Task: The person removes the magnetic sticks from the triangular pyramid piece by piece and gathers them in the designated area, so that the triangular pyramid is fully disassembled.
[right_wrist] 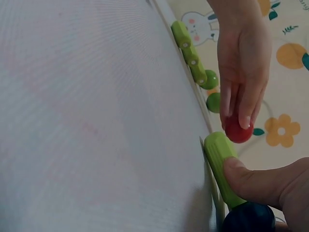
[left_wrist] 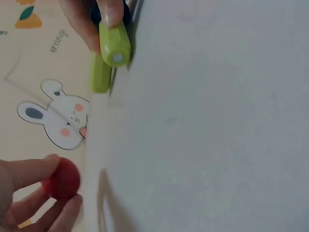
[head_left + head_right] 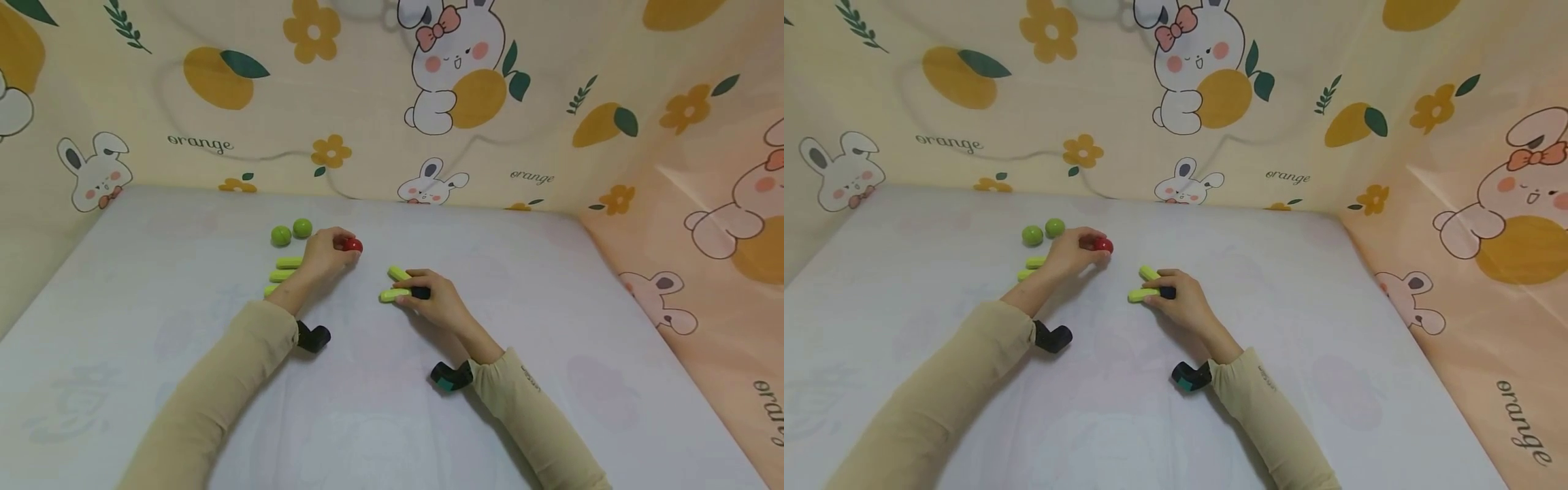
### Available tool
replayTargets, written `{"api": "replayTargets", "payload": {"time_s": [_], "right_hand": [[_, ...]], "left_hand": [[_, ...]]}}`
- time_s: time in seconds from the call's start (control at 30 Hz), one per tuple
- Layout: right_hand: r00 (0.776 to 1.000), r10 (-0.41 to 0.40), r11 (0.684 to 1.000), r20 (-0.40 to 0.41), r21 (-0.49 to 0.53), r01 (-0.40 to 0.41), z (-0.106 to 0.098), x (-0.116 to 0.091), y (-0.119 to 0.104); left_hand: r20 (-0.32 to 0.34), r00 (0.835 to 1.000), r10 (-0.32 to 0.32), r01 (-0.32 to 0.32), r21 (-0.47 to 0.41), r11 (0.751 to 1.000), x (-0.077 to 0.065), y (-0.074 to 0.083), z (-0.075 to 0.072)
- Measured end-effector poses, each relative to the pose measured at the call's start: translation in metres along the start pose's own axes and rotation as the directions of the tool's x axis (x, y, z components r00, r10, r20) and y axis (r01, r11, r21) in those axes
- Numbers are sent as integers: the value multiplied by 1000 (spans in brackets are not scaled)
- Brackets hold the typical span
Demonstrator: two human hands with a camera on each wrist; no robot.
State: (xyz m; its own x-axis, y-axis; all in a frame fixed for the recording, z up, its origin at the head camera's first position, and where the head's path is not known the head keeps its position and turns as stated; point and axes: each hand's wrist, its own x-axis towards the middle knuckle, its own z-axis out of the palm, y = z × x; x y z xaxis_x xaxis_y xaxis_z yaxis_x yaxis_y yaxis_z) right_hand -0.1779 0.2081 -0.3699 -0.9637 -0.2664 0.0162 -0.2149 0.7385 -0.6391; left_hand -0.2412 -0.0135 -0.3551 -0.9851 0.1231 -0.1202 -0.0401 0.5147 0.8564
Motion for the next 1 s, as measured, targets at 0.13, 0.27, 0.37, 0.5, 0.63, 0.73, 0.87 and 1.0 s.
{"api": "replayTargets", "payload": {"time_s": [0.13,0.27,0.37,0.5,0.63,0.73,0.87,1.0], "right_hand": [[1000,3,1000,-4,0,-3,-1,0,-1],[1000,0,1000,-3,4,0,-1,-1,-1],[1000,-1,1000,-1,5,1,-1,-1,0],[1000,-1,1000,-1,-3,1,0,-1,-1],[1000,-7,1000,3,-1,7,0,1,-3],[1000,-12,1000,10,0,12,0,1,-2],[1000,-28,1000,12,-13,28,-1,-2,-1],[999,-53,998,4,-24,53,-6,-6,1]], "left_hand": [[-43,999,-29,26,-64,998,6,-1,1],[-73,996,-47,41,-75,996,12,-1,2],[-91,995,-50,44,-67,997,16,1,2],[-121,992,-38,32,-54,998,23,2,2],[-144,989,-44,42,-14,999,25,1,3],[-149,988,-46,50,25,998,25,-1,5],[-140,989,-39,47,55,997,24,-2,7],[-132,991,-21,30,68,997,22,-1,9]]}}
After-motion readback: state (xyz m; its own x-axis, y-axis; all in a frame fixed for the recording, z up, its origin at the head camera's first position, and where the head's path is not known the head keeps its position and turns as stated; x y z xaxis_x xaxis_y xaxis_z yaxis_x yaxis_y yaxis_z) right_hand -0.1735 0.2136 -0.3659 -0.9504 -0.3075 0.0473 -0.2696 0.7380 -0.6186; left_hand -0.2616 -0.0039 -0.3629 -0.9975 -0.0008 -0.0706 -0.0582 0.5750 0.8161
